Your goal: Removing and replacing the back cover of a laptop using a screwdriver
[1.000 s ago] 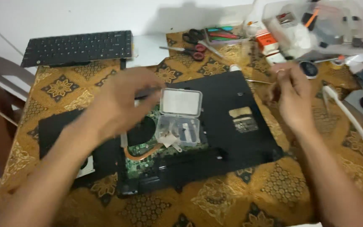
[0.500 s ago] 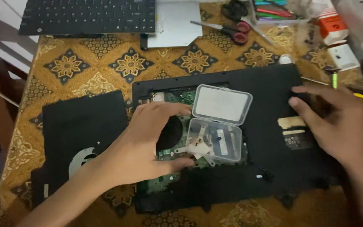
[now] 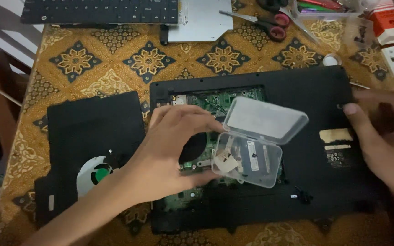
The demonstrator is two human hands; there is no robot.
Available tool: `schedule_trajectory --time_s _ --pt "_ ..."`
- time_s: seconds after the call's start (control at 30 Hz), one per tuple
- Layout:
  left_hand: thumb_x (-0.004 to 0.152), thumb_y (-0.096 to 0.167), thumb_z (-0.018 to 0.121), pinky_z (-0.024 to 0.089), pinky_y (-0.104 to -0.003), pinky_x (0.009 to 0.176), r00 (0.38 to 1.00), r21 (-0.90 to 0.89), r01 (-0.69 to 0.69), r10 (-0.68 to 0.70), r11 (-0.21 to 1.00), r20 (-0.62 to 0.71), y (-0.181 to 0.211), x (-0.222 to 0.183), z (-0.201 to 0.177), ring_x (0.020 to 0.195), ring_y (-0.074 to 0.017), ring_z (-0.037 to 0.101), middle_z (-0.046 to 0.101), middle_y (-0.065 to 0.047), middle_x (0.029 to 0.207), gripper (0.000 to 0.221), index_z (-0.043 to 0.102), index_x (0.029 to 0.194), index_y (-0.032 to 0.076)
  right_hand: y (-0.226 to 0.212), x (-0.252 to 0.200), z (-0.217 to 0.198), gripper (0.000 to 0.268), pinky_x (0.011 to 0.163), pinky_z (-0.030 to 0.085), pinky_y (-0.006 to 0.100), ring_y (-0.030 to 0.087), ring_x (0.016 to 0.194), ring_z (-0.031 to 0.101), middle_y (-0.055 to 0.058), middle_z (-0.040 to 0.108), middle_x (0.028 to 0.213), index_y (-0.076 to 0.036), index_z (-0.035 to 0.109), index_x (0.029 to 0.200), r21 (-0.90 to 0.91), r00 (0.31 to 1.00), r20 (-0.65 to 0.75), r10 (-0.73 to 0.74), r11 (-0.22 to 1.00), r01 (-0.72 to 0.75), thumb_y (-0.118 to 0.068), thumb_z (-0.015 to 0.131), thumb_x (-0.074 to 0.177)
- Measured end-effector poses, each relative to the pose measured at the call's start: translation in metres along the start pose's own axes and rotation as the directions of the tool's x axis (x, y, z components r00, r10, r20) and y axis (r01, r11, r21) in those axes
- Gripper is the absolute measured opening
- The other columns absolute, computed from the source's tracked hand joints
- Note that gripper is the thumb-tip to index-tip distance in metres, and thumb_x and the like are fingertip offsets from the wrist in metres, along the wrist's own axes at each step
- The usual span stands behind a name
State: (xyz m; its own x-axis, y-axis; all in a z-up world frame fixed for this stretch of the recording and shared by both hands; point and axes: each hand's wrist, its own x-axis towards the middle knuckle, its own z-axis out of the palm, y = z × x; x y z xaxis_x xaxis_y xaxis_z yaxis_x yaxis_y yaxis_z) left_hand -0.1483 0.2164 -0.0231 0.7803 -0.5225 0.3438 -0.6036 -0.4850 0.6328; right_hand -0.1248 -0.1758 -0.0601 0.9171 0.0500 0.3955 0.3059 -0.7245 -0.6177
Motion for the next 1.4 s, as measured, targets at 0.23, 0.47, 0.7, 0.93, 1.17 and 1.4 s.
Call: schedule_trajectory --time_s 0.23,0.47,0.7,0.93,1.17,1.4 --pt "0.09 0.05 0.075 0.03 -0.054 0.111 0.999 0.009 0.021 -0.022 1.0 0.027 0.003 -0.003 -0.001 0.138 -0.0355 0.051 0.055 -0.01 0.139 0.059 0.05 0.137 0.027 -0.001 -0.011 -0.002 0.047 0.114 0.033 0.051 0.041 0.141 0.045 0.029 0.049 0.155 0.006 0.046 0.157 -0.083 0.969 -0.004 0.247 0.966 -0.247 -0.021 0.048 0.118" --pt "0.09 0.051 0.075 0.034 -0.051 0.11 0.999 0.006 0.024 -0.024 1.0 0.029 0.004 -0.004 -0.002 0.136 -0.0347 0.051 0.055 -0.01 0.138 0.055 0.053 0.135 0.027 0.097 -0.048 -0.014 0.043 0.12 0.034 0.055 0.047 0.138 0.047 0.037 0.048 0.149 0.017 0.046 0.15 -0.124 0.995 0.104 0.003 0.992 0.01 -0.015 0.031 0.125" --pt "0.093 0.045 0.076 0.037 -0.046 0.108 0.999 -0.02 -0.011 0.01 1.0 -0.038 0.004 -0.004 0.001 0.133 -0.0319 0.057 0.058 -0.009 0.132 0.044 0.056 0.129 0.028 -0.024 -0.045 -0.015 0.056 0.083 0.055 0.035 0.018 0.093 0.068 0.001 0.07 0.101 -0.018 0.071 0.111 -0.567 0.846 0.302 0.44 0.796 -0.212 -0.045 0.088 0.065" --pt "0.09 0.05 0.078 0.033 -0.049 0.108 1.0 0.029 0.017 -0.018 0.999 0.009 0.003 -0.006 0.001 0.134 -0.0298 0.056 0.058 -0.006 0.136 0.054 0.053 0.134 0.031 -0.105 -0.013 -0.003 0.04 0.063 0.052 0.037 0.017 0.067 0.069 0.003 0.073 0.078 -0.018 0.079 0.103 -0.196 0.91 0.396 0.126 0.979 -0.05 -0.039 0.088 0.069" --pt "0.081 0.054 0.083 0.033 -0.054 0.11 0.999 0.106 0.028 -0.031 0.994 0.026 -0.002 -0.005 0.003 0.133 -0.0313 0.054 0.057 -0.007 0.134 0.067 0.057 0.136 0.029 -0.044 0.005 -0.037 0.02 0.087 0.044 0.033 0.02 0.089 0.051 0.015 0.053 0.114 0.001 0.045 0.131 0.238 0.995 0.095 0.016 0.971 -0.038 -0.009 0.033 0.118" --pt "0.084 0.046 0.082 0.033 -0.053 0.11 0.999 0.141 -0.028 0.03 0.99 -0.01 -0.003 -0.008 0.006 0.131 -0.0312 0.054 0.055 -0.006 0.136 0.057 0.06 0.132 0.024 -0.055 0.007 -0.04 0.009 0.078 0.044 0.036 0.022 0.072 0.047 0.018 0.059 0.105 0.003 0.043 0.116 0.237 1.0 -0.013 0.023 0.971 -0.019 0.003 0.037 0.122"
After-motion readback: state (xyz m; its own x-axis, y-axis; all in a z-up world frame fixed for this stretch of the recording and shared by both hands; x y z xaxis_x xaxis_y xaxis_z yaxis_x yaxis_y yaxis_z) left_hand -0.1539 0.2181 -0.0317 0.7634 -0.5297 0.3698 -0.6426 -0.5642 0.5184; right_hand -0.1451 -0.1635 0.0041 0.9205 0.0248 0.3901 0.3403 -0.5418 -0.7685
